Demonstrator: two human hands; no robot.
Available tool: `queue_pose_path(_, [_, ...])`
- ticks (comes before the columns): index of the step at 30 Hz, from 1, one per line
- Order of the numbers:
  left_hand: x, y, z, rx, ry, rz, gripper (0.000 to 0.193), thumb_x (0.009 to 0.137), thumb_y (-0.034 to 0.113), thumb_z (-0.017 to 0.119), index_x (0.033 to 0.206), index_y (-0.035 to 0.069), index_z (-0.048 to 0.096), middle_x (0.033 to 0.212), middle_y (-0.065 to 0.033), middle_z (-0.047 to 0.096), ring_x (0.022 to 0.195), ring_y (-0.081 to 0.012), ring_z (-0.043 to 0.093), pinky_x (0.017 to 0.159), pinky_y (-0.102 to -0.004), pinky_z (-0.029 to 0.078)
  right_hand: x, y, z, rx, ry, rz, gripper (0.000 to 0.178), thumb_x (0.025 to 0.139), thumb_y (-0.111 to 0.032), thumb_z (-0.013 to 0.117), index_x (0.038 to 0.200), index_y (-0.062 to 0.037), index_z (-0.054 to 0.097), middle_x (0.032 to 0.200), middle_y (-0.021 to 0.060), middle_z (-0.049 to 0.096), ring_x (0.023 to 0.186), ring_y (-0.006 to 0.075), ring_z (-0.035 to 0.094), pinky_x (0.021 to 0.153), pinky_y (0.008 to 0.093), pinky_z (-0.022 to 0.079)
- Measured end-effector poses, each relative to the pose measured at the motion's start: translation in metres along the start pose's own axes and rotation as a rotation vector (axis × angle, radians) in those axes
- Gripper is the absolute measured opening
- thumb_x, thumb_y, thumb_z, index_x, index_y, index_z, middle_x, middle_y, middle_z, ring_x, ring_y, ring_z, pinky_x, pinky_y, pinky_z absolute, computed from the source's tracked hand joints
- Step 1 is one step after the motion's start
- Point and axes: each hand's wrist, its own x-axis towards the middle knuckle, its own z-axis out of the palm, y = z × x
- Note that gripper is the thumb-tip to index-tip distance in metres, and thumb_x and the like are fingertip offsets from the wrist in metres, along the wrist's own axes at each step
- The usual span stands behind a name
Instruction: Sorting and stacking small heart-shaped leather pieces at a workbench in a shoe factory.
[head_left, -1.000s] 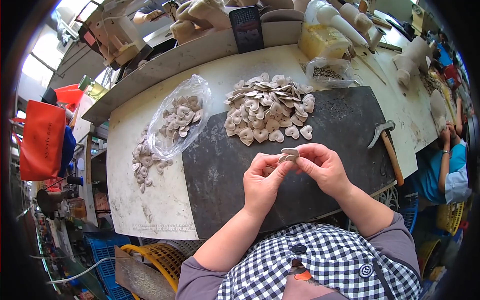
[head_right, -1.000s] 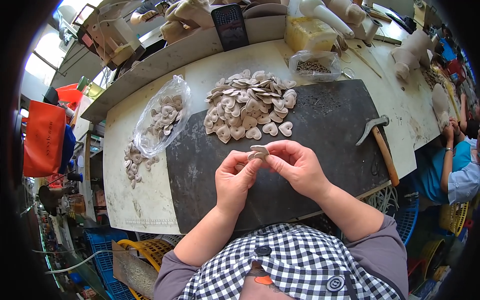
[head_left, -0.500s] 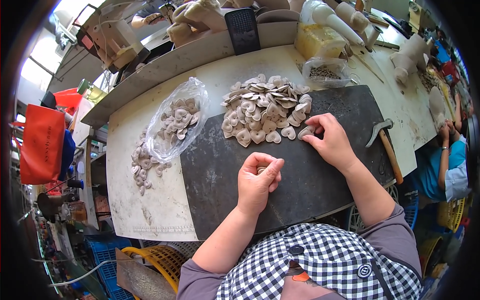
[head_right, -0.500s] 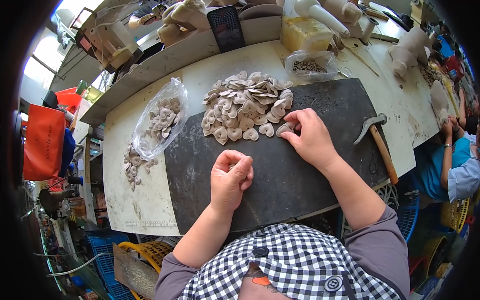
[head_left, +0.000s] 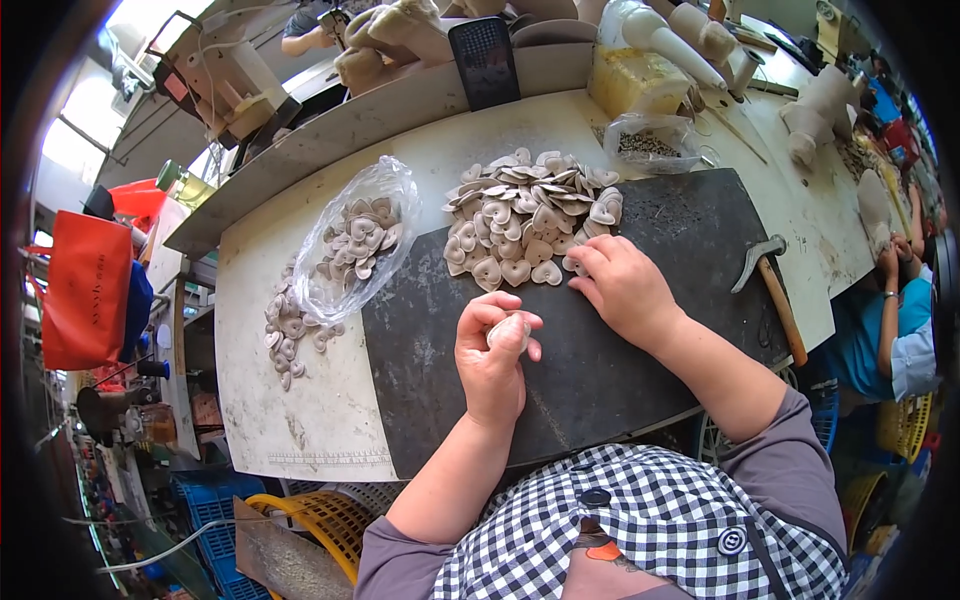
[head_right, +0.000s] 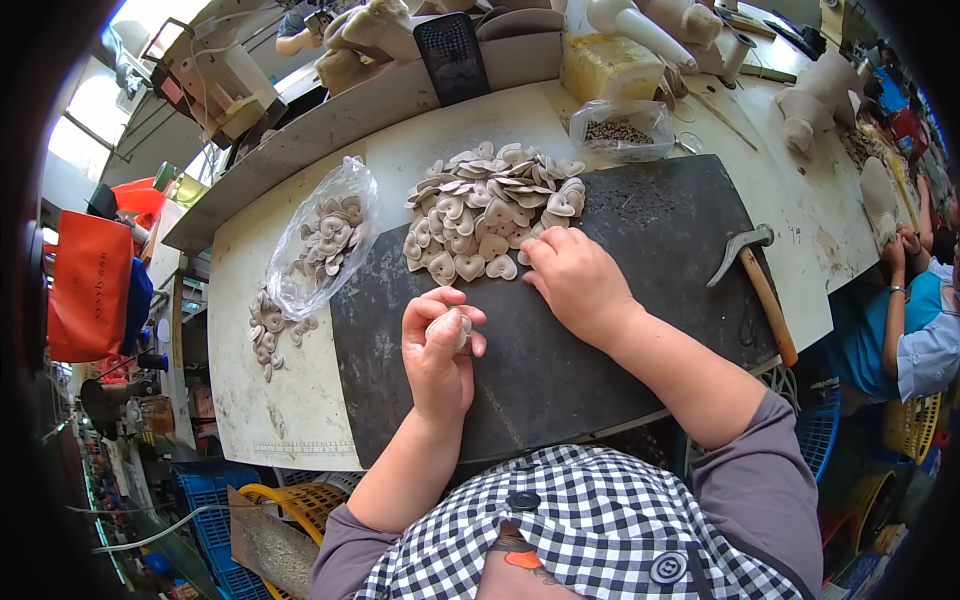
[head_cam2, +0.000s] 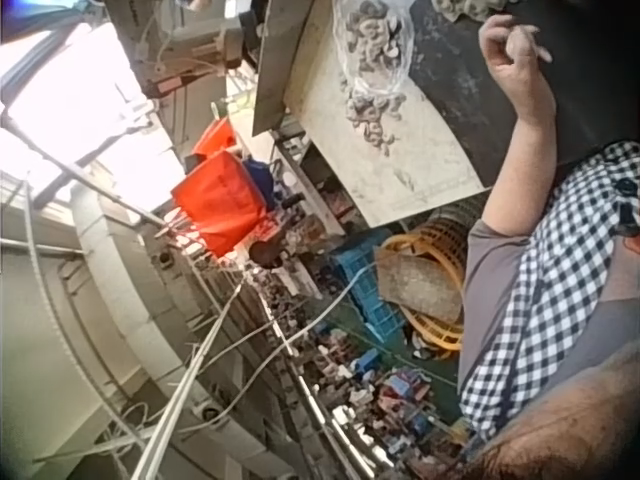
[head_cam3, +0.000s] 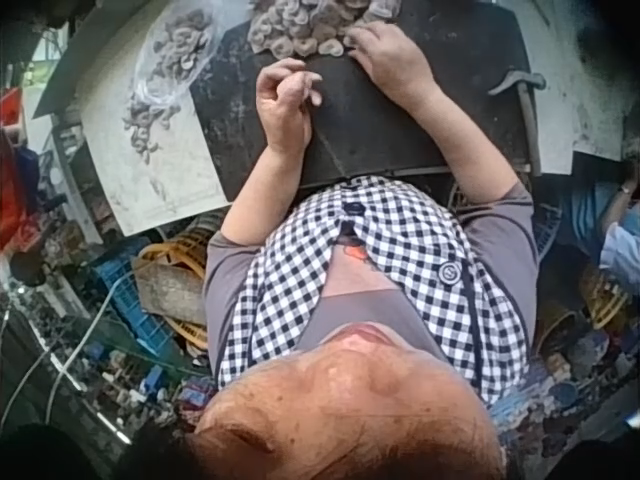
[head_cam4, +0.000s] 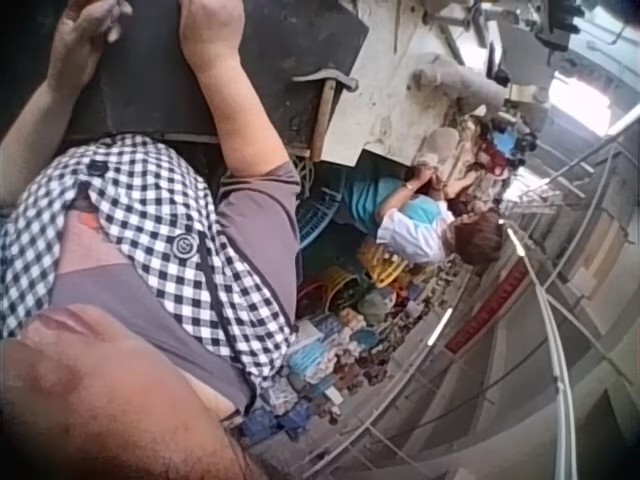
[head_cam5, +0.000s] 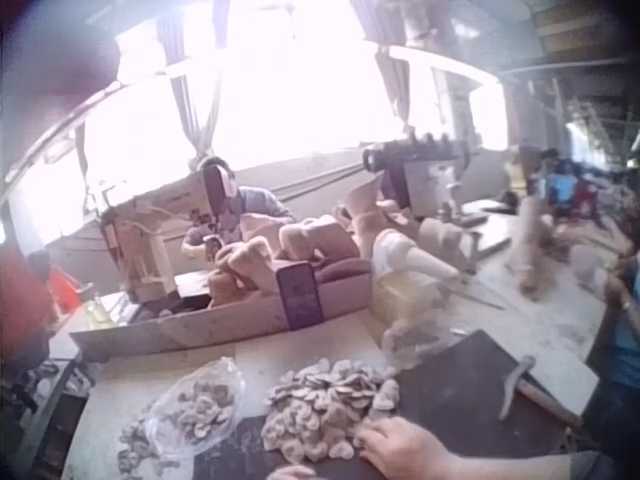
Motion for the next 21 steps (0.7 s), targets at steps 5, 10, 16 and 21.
queue_pose_path(5, [0.001,0.004,-0.006,-0.126,0.078,-0.059,0.008,0.093,0.014,0.059,0.097,0.012,0.052,0.113,-0.0080,0.054,0.086,-0.0166,0.062,0.055,-0.0254,0.047,0.006,-0.008,0.001,0.046,0.004,0.035,0.018,0.081,-0.010,0.070,0.097,-0.0040,0.067,0.096,0.0106,0.062,0.090,0.0279,0.063,0.076,0.0360,0.054])
queue_pose_path(10, [0.005,0.004,-0.003,-0.160,0.141,-0.128,0.012,0.097,0.021,0.062,0.090,0.013,0.056,0.095,-0.0036,0.060,0.078,-0.0140,0.061,0.050,-0.0239,0.044,0.015,-0.019,0.010,0.180,-0.119,0.158,0.005,0.079,-0.010,0.071,0.084,-0.0086,0.068,0.095,0.0097,0.062,0.092,0.0286,0.061,0.082,0.0390,0.051])
queue_pose_path(16, [0.006,0.001,-0.004,-0.096,0.197,-0.100,0.019,0.095,0.025,0.067,0.086,0.012,0.055,0.077,-0.0018,0.060,0.067,-0.0128,0.061,0.045,-0.0214,0.041,0.006,-0.023,0.013,0.377,-0.129,0.302,0.023,0.079,-0.009,0.070,0.101,-0.0079,0.064,0.093,0.0095,0.060,0.088,0.0285,0.062,0.080,0.0396,0.051])
queue_pose_path(21, [0.006,0.001,-0.002,-0.104,0.227,-0.080,0.020,0.094,0.023,0.068,0.085,0.012,0.055,0.076,-0.0023,0.060,0.065,-0.0116,0.060,0.044,-0.0207,0.041,-0.006,-0.035,0.009,0.428,-0.114,0.209,0.019,0.079,-0.004,0.069,0.097,-0.0059,0.062,0.091,0.0088,0.060,0.083,0.0270,0.062,0.075,0.0375,0.052])
